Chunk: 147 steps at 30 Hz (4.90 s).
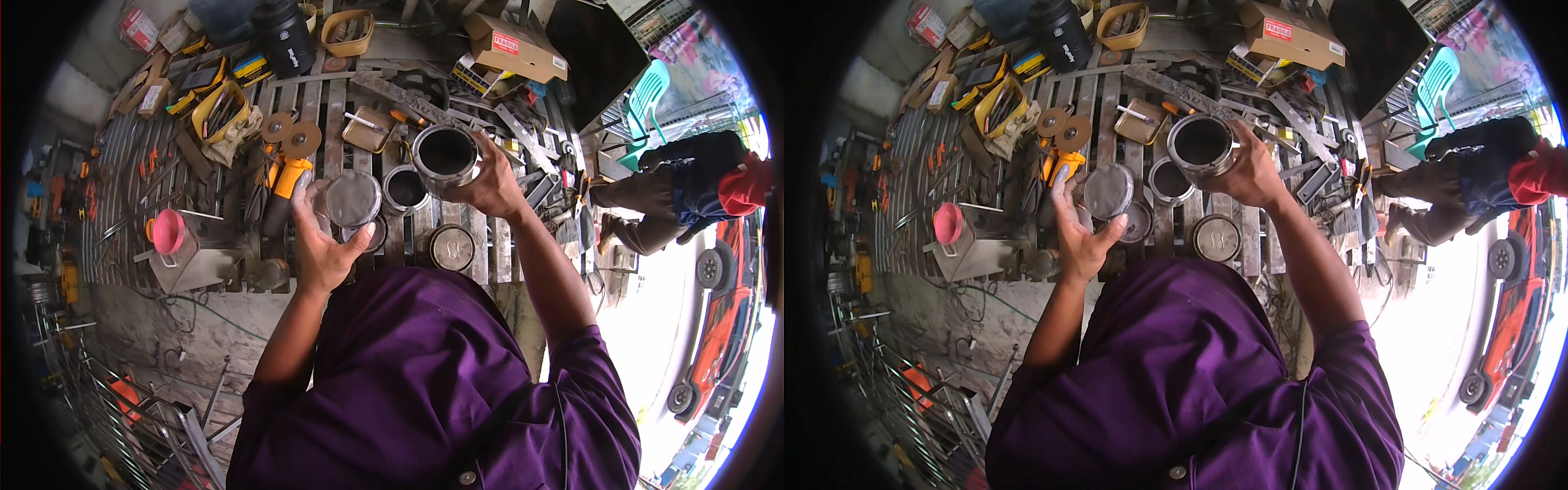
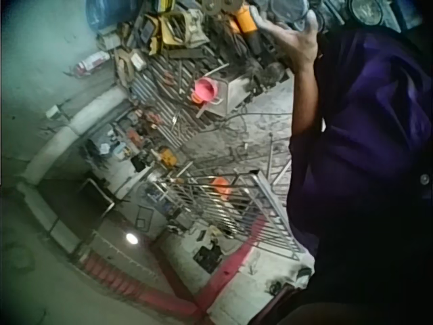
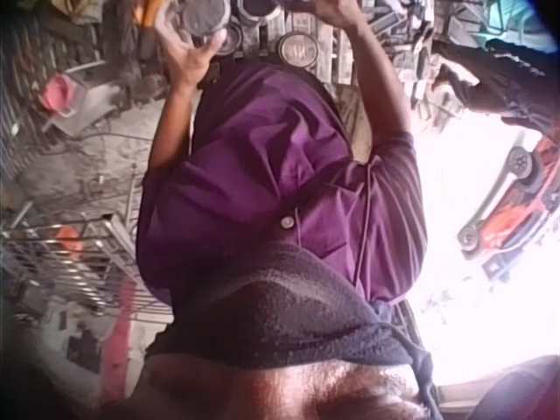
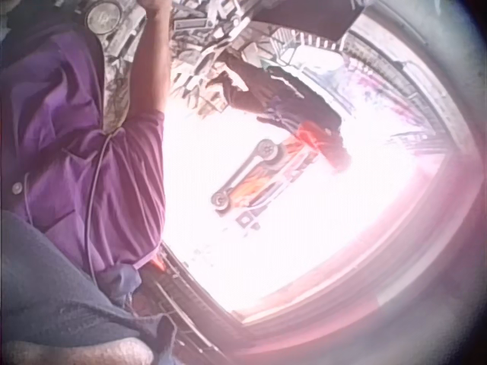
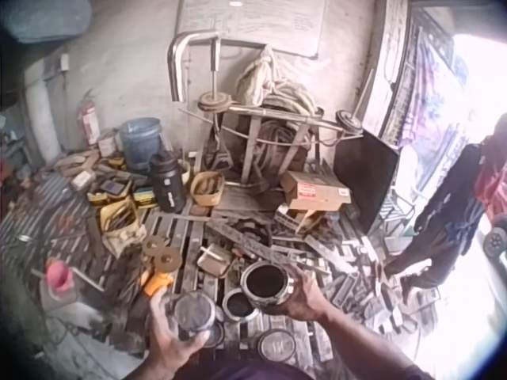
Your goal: The person is mixing a clear brownish liquid from a plastic bottle into several paint cans on a metal workbench.
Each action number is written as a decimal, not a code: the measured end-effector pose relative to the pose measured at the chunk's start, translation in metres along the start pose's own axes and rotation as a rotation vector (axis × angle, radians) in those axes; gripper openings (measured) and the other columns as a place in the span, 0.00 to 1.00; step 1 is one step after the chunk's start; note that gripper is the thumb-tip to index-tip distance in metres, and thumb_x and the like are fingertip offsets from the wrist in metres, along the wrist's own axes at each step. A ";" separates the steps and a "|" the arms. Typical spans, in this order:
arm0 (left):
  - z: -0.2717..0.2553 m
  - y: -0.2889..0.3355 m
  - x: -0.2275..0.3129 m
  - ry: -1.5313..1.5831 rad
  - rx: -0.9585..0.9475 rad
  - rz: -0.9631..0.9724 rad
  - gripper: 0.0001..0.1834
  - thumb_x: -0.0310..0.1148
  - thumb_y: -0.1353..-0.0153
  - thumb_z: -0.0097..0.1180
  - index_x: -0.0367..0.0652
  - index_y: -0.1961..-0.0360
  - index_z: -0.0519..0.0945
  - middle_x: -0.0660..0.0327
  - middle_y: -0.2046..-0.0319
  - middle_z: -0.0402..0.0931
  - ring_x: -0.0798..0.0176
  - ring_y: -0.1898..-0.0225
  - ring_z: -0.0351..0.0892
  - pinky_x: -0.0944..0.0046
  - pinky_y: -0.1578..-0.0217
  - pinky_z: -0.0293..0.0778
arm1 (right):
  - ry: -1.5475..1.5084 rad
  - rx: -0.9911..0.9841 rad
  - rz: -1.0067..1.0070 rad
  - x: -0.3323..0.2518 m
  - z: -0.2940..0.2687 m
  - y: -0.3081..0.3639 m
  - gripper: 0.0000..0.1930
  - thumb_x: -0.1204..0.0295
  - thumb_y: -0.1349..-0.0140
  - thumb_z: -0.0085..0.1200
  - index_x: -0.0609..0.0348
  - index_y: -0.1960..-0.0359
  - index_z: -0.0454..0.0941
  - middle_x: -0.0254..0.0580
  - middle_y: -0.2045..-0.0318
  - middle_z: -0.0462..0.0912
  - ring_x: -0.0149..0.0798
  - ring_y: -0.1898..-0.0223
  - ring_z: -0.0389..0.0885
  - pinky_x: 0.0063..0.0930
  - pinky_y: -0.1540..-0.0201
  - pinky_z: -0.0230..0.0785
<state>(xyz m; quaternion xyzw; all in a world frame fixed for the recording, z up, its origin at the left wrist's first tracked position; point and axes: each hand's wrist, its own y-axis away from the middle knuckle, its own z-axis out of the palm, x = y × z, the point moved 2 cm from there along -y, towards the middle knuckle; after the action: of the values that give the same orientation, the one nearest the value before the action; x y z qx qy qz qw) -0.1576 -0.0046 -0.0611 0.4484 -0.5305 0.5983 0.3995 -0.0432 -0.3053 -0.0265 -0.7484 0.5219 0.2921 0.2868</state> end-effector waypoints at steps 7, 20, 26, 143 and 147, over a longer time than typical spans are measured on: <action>-0.001 0.002 -0.003 -0.052 -0.007 0.035 0.65 0.39 0.41 0.81 0.37 0.18 0.43 0.44 0.30 0.59 0.47 0.28 0.68 0.45 0.26 0.67 | 0.076 -0.016 0.006 -0.016 0.003 0.005 0.56 0.59 0.56 0.84 0.68 0.26 0.68 0.56 0.34 0.82 0.48 0.34 0.84 0.39 0.30 0.75; -0.002 0.004 -0.004 -0.056 0.013 0.006 0.64 0.40 0.41 0.81 0.37 0.18 0.44 0.45 0.31 0.59 0.49 0.29 0.67 0.46 0.26 0.66 | -0.181 0.015 0.039 0.000 0.019 0.015 0.51 0.61 0.56 0.87 0.63 0.31 0.70 0.50 0.39 0.86 0.45 0.37 0.86 0.40 0.30 0.75; -0.003 0.003 0.000 -0.059 0.025 0.041 0.63 0.37 0.41 0.79 0.37 0.18 0.44 0.44 0.30 0.59 0.49 0.29 0.68 0.47 0.27 0.67 | -0.075 0.111 0.095 0.013 -0.001 0.032 0.51 0.59 0.56 0.88 0.63 0.32 0.72 0.49 0.41 0.86 0.43 0.38 0.86 0.38 0.31 0.75; -0.044 0.008 0.040 -0.085 -0.054 -0.131 0.30 0.30 0.23 0.61 0.35 0.25 0.69 0.50 0.33 0.75 0.57 0.35 0.80 0.57 0.37 0.76 | 0.443 -0.248 -0.388 -0.071 0.090 0.084 0.39 0.66 0.45 0.71 0.58 0.30 0.71 0.48 0.41 0.78 0.51 0.37 0.75 0.49 0.35 0.66; -0.055 0.034 0.030 -0.095 -0.056 -0.127 0.35 0.18 0.30 0.56 0.36 0.22 0.65 0.50 0.31 0.73 0.59 0.36 0.79 0.66 0.45 0.76 | 0.367 -0.322 -0.366 -0.072 0.128 0.057 0.50 0.68 0.53 0.75 0.54 0.23 0.66 0.49 0.34 0.77 0.53 0.32 0.73 0.52 0.30 0.63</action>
<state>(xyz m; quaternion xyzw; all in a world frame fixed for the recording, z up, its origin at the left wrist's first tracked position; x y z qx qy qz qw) -0.2048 0.0457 -0.0437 0.4977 -0.5361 0.5347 0.4232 -0.1359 -0.1837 -0.0652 -0.9061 0.3684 0.1744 0.1135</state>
